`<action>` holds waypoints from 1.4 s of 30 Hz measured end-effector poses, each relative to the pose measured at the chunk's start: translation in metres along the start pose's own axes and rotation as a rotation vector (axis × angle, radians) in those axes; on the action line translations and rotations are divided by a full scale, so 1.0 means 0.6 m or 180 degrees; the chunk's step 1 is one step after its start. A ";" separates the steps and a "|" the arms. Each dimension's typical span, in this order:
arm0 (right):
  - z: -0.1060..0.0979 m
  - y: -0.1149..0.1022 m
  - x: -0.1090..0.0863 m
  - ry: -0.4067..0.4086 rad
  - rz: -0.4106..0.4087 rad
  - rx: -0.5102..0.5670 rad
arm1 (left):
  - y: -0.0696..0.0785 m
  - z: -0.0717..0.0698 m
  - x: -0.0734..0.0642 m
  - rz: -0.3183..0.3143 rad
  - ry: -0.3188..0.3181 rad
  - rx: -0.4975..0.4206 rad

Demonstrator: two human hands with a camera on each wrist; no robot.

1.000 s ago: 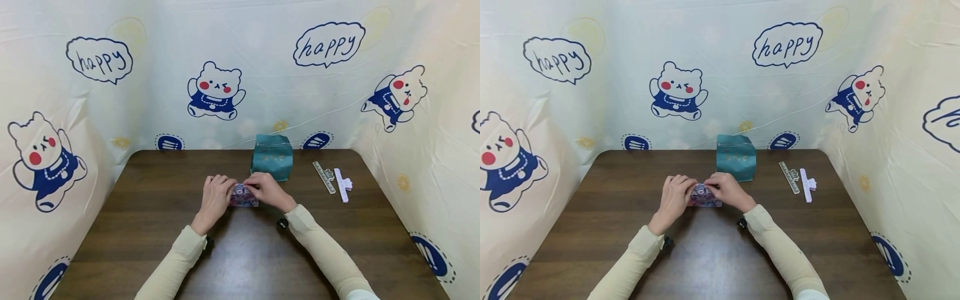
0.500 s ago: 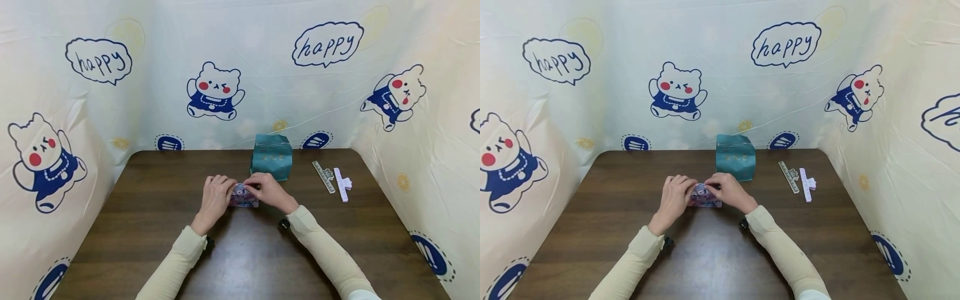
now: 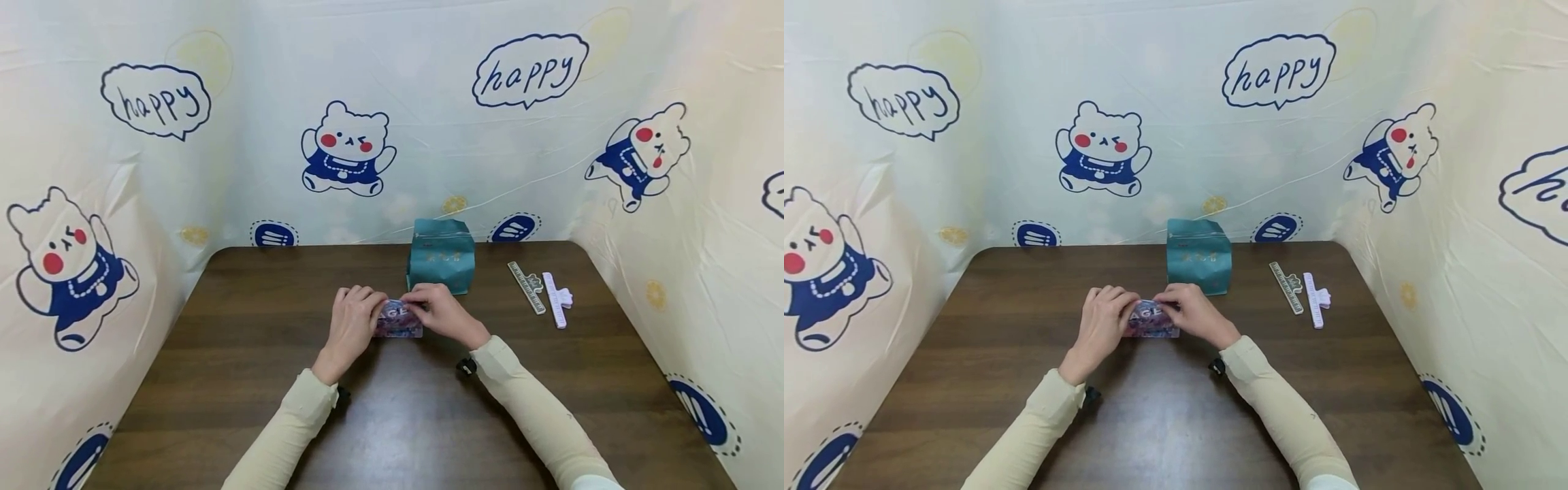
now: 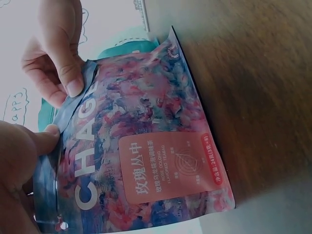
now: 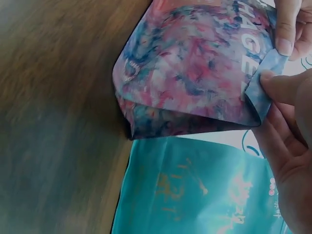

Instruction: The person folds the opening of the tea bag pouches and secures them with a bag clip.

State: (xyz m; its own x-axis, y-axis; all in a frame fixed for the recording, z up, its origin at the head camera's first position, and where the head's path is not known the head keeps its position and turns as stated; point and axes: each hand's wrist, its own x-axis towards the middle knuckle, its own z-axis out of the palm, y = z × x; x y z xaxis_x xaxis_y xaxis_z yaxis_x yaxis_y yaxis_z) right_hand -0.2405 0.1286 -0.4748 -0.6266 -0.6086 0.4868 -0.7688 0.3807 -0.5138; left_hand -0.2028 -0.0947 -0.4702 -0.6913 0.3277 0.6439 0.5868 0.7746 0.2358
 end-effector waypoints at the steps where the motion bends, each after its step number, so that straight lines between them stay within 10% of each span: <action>1: -0.001 -0.004 0.001 -0.0025 0.0025 -0.0073 | -0.001 0.000 0.000 0.0001 -0.0004 0.0006; 11: -0.029 -0.044 0.012 -0.0670 0.0380 -0.0620 | -0.001 0.000 0.000 0.0028 -0.0046 0.0050; 42: -0.011 -0.038 -0.002 -0.0287 0.0320 -0.0792 | 0.001 0.006 -0.006 0.0143 0.0215 0.0050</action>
State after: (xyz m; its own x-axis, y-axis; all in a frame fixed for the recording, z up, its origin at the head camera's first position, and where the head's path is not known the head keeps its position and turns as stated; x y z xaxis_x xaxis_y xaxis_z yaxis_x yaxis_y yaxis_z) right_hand -0.2230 0.1250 -0.4590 -0.6960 -0.6143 0.3718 -0.7181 0.5947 -0.3616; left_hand -0.2017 -0.0935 -0.4751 -0.6343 0.3255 0.7013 0.6095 0.7686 0.1945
